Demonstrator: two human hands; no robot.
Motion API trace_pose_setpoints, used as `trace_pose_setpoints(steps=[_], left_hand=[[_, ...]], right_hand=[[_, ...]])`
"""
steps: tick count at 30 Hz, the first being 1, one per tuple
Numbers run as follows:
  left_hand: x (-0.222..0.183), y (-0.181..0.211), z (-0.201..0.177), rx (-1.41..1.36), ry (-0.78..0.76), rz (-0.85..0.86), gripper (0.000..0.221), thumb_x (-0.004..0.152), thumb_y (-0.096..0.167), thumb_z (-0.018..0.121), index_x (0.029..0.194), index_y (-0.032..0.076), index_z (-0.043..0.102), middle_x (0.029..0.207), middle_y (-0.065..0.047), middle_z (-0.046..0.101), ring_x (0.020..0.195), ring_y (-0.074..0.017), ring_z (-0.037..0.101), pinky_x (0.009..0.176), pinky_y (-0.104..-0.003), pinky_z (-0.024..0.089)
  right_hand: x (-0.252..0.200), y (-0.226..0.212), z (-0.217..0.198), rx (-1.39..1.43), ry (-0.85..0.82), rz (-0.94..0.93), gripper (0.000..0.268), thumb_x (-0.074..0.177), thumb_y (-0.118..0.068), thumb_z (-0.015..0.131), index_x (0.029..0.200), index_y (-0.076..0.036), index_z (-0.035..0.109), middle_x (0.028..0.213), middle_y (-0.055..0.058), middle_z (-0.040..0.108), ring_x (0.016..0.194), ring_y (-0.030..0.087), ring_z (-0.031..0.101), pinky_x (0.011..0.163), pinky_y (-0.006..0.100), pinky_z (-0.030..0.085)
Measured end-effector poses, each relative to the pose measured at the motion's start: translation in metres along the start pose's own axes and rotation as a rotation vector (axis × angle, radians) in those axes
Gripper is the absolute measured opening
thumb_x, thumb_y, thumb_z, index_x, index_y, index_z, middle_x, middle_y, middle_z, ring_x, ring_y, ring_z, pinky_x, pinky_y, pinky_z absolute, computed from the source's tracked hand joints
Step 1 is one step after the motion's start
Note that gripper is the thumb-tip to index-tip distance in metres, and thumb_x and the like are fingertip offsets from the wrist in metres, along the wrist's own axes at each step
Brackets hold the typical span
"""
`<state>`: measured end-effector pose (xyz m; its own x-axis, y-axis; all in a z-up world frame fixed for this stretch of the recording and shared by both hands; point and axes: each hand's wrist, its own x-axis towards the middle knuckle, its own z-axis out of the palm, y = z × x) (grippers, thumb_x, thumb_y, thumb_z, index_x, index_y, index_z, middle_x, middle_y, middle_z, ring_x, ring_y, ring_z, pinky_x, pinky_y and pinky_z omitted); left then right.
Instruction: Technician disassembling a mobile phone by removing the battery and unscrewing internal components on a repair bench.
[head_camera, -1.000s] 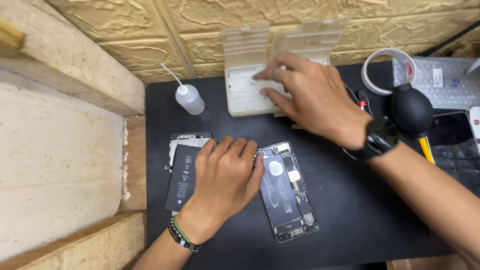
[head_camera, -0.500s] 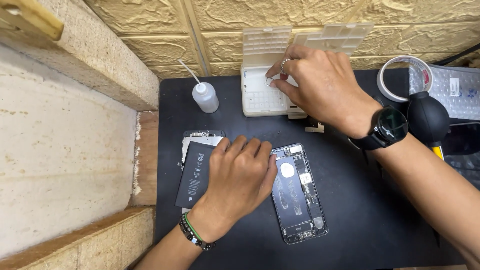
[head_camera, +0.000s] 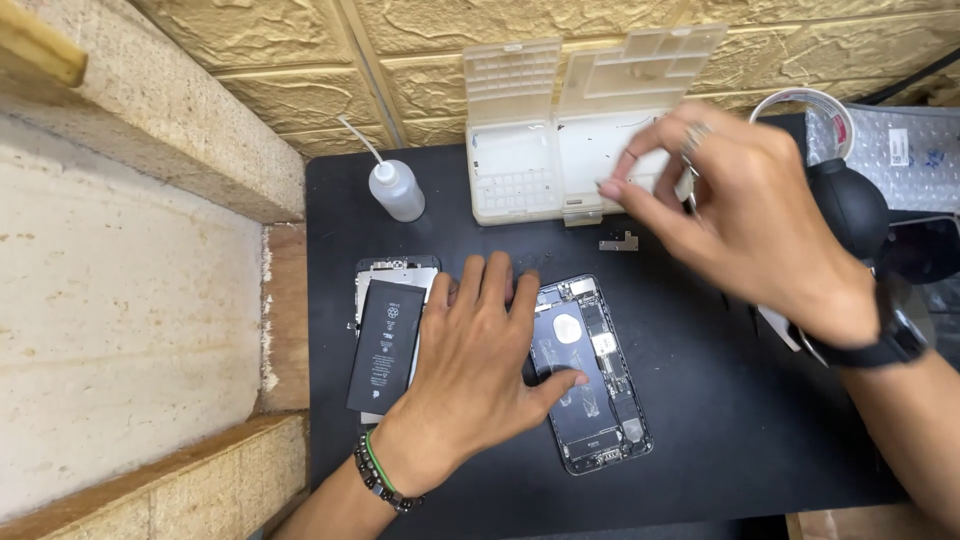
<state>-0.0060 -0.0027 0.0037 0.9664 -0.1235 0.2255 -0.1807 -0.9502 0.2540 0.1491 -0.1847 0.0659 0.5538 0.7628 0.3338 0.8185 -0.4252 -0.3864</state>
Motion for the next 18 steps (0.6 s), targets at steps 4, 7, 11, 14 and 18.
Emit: trace_pose_setpoints(steps=[4,7,11,14,18], left_hand=[[-0.001,0.004,-0.001,0.006,-0.041,-0.026,0.085,0.059,0.069,0.093,0.107,0.007,0.060,0.106,-0.011,0.052,0.097,-0.0293,0.048,0.084,-0.045,0.042],[-0.003,0.005,-0.001,-0.053,-0.045,-0.031,0.088,0.059,0.066,0.096,0.111,0.004,0.060,0.109,-0.011,0.050,0.100,-0.0294,0.049,0.085,-0.043,0.041],[-0.004,0.008,0.003,-0.065,-0.054,-0.047,0.094,0.053,0.066,0.099,0.113,0.004,0.061,0.110,-0.011,0.049,0.100,-0.0294,0.049,0.084,-0.042,0.041],[-0.003,0.008,0.003,-0.094,-0.055,-0.077,0.097,0.050,0.063,0.102,0.113,0.004,0.060,0.110,-0.012,0.049,0.099,-0.0306,0.048,0.085,-0.042,0.041],[-0.002,0.005,0.008,-0.211,-0.085,-0.100,0.103,0.048,0.060,0.106,0.116,0.002,0.053,0.112,-0.014,0.040,0.101,-0.0307,0.041,0.087,-0.041,0.041]], right_hand=[[-0.045,-0.013,-0.007,0.047,0.004,0.150,0.007,0.095,-0.010,0.076,0.094,-0.005,0.071,0.096,0.004,0.073,0.054,0.009,0.053,0.050,0.024,0.044],[-0.078,-0.012,-0.003,0.058,0.066,0.281,0.010,0.093,-0.012,0.079,0.092,-0.007,0.071,0.087,0.001,0.069,0.050,0.009,0.038,0.052,0.023,0.035],[-0.108,-0.013,0.004,0.159,0.001,0.581,0.005,0.089,-0.017,0.079,0.092,-0.013,0.077,0.072,-0.003,0.066,0.046,0.006,0.043,0.047,0.022,0.037],[-0.116,-0.022,0.009,0.422,-0.154,0.874,0.005,0.086,-0.015,0.079,0.087,-0.011,0.076,0.099,-0.002,0.087,0.077,0.006,0.077,0.057,0.021,0.054],[-0.116,-0.039,0.012,0.567,-0.150,1.012,0.008,0.085,-0.015,0.077,0.087,-0.008,0.075,0.104,0.005,0.092,0.061,0.012,0.075,0.047,0.026,0.059]])
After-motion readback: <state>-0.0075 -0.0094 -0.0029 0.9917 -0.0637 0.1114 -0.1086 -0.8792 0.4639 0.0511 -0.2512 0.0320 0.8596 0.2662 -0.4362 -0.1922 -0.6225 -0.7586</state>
